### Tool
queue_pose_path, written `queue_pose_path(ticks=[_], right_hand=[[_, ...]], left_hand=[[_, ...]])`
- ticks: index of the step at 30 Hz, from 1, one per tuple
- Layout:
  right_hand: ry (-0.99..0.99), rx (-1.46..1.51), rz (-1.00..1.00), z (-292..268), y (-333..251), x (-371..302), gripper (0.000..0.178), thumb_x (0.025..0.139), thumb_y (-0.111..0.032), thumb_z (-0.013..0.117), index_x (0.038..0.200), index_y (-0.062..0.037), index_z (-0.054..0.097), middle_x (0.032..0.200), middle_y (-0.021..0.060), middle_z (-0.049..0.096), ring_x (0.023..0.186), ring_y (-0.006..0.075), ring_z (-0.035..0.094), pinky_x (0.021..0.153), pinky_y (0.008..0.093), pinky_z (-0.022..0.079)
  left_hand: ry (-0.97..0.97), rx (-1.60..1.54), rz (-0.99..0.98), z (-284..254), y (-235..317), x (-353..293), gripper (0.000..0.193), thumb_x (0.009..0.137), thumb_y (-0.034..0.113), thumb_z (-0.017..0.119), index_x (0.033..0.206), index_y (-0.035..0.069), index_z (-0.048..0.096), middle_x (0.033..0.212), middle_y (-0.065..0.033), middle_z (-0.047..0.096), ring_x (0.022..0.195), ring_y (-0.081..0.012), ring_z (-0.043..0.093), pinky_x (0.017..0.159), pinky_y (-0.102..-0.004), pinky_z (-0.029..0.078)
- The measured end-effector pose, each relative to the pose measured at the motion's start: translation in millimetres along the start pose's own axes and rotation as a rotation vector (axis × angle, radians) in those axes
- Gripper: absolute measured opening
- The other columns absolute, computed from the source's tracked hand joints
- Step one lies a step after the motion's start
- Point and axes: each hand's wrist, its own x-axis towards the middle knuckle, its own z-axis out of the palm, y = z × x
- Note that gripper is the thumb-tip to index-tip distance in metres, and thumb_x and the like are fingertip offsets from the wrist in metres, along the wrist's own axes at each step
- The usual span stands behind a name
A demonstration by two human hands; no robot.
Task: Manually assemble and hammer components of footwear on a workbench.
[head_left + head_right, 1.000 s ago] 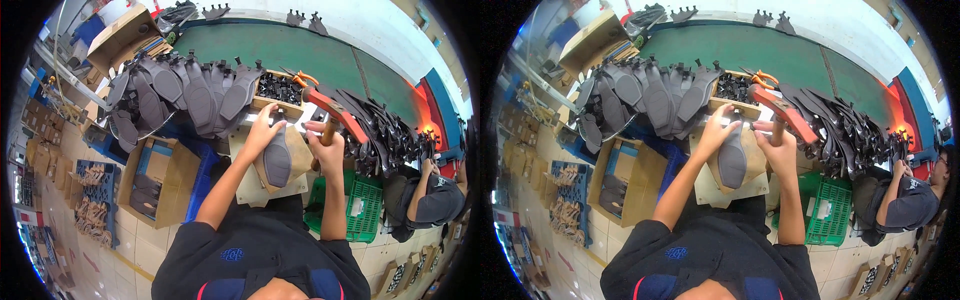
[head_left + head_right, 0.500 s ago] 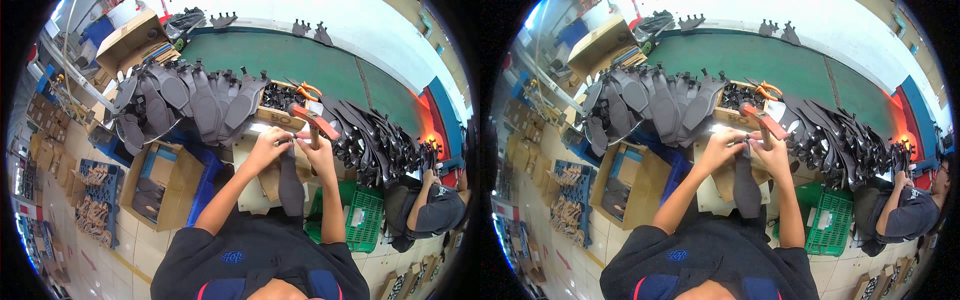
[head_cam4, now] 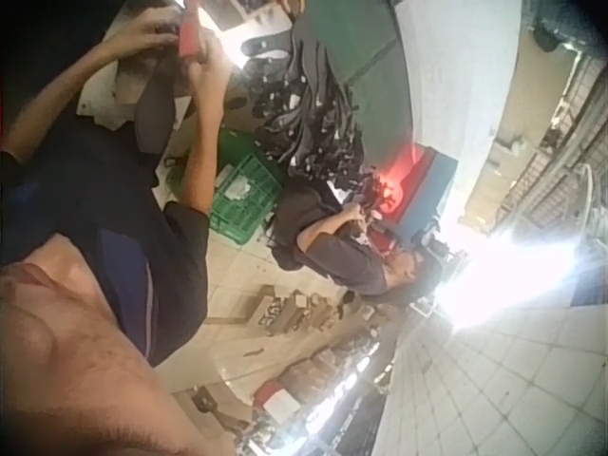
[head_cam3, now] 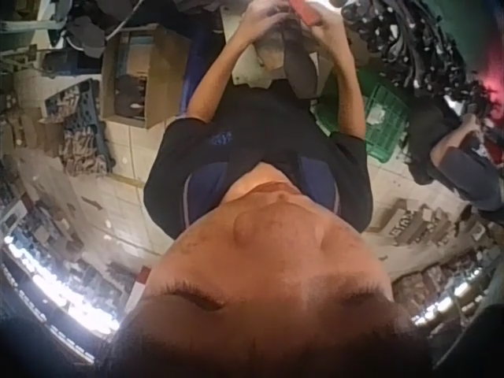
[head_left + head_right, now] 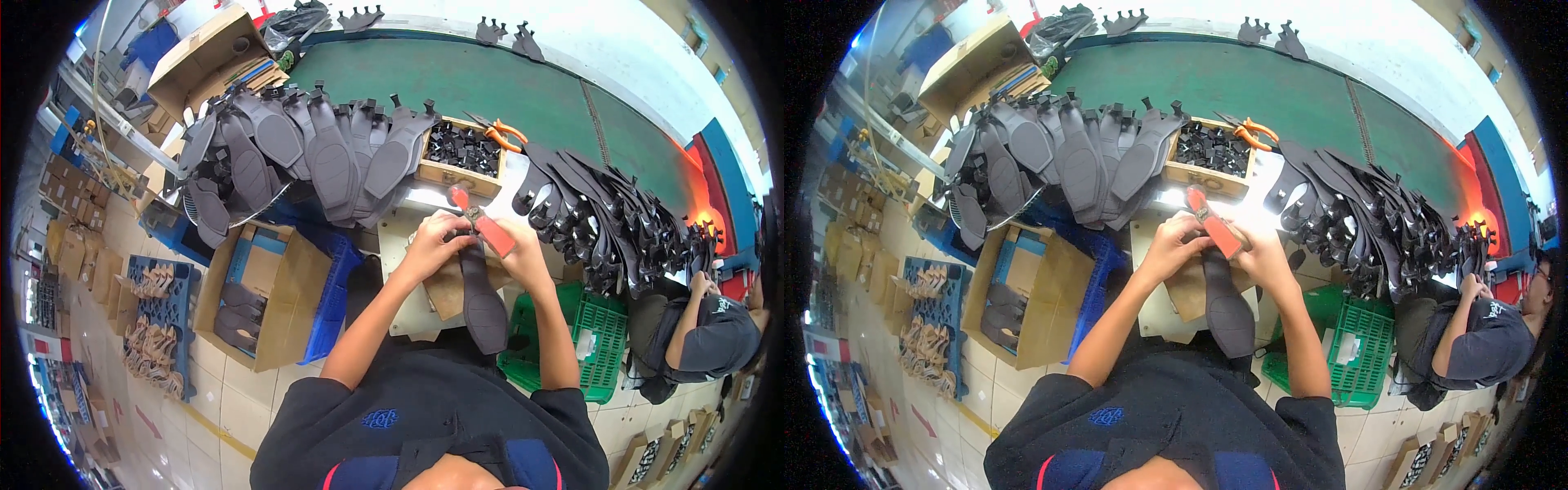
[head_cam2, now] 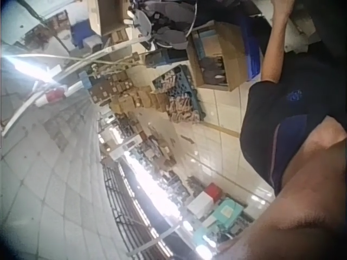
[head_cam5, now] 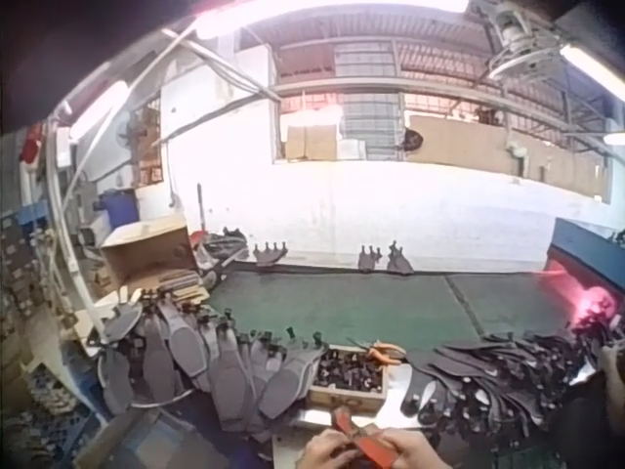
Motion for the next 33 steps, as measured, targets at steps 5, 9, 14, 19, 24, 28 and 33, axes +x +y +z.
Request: queue_pose_path(ticks=[5, 9, 14, 19, 24, 28, 33], right_hand=[[-0.005, 0.028, 0.098, 1, -9, -4, 0.021, 0.079, 0.0, 0.067, 0.1, 0.0014, 0.067, 0.094, 0.0165, 0.068, 0.086, 0.0303, 0.067, 0.075, 0.0343, 0.051], [-0.01, 0.033, 0.057, -3, -11, 1, 0.02, 0.081, -0.001, 0.067, 0.101, -0.0006, 0.07, 0.107, 0.0151, 0.067, 0.097, 0.0292, 0.066, 0.082, 0.034, 0.051], [-0.008, 0.101, 0.114, 0, -5, 0, 0.02, 0.082, -0.002, 0.069, 0.102, -0.0019, 0.072, 0.11, 0.0131, 0.067, 0.099, 0.0279, 0.067, 0.086, 0.0346, 0.051], [-0.006, 0.092, 0.122, 3, -2, -3, 0.019, 0.085, -0.003, 0.069, 0.104, 0.0014, 0.07, 0.101, 0.0114, 0.07, 0.091, 0.0243, 0.069, 0.084, 0.0322, 0.053], [0.078, 0.347, 0.299, 18, 13, -10, 0.022, 0.088, -0.003, 0.067, 0.109, 0.0032, 0.068, 0.1, 0.0123, 0.072, 0.091, 0.0192, 0.069, 0.082, 0.0312, 0.053], [0.101, 0.404, 0.301, 18, 9, -9, 0.025, 0.086, -0.001, 0.067, 0.111, 0.0031, 0.068, 0.099, 0.0131, 0.073, 0.09, 0.0208, 0.071, 0.083, 0.0326, 0.054], [-0.005, 0.164, 0.169, 7, 12, -11, 0.018, 0.09, -0.002, 0.065, 0.106, 0.0058, 0.068, 0.104, 0.0095, 0.071, 0.096, 0.0157, 0.067, 0.084, 0.0285, 0.052]], left_hand=[[-0.013, -0.016, -0.032, 2, -5, -1, 0.03, 0.078, 0.018, 0.079, 0.101, 0.0, 0.07, 0.097, -0.0137, 0.069, 0.095, -0.0277, 0.064, 0.078, -0.0367, 0.051], [0.057, 0.118, 0.049, 7, 3, 1, 0.03, 0.077, 0.018, 0.08, 0.098, 0.0, 0.069, 0.099, -0.0143, 0.069, 0.093, -0.0301, 0.065, 0.08, -0.0376, 0.051], [0.022, 0.048, -0.002, 4, 7, 5, 0.031, 0.075, 0.017, 0.081, 0.099, 0.001, 0.069, 0.096, -0.0145, 0.07, 0.089, -0.0297, 0.067, 0.08, -0.0378, 0.052], [-0.021, -0.014, -0.104, 3, 6, 4, 0.032, 0.075, 0.014, 0.08, 0.102, 0.0, 0.071, 0.092, -0.0143, 0.07, 0.083, -0.0264, 0.066, 0.078, -0.0351, 0.052], [-0.031, -0.028, -0.113, 4, 4, 3, 0.031, 0.075, 0.013, 0.08, 0.102, 0.001, 0.072, 0.091, -0.0143, 0.07, 0.082, -0.026, 0.066, 0.078, -0.0352, 0.052], [-0.04, -0.034, -0.113, 3, 0, 3, 0.029, 0.076, 0.013, 0.079, 0.102, 0.002, 0.073, 0.09, -0.0141, 0.07, 0.083, -0.0256, 0.066, 0.077, -0.0356, 0.052], [-0.012, -0.03, -0.081, 4, 7, 5, 0.029, 0.076, 0.013, 0.079, 0.102, 0.001, 0.072, 0.092, -0.0141, 0.07, 0.086, -0.0277, 0.066, 0.079, -0.0357, 0.052]])
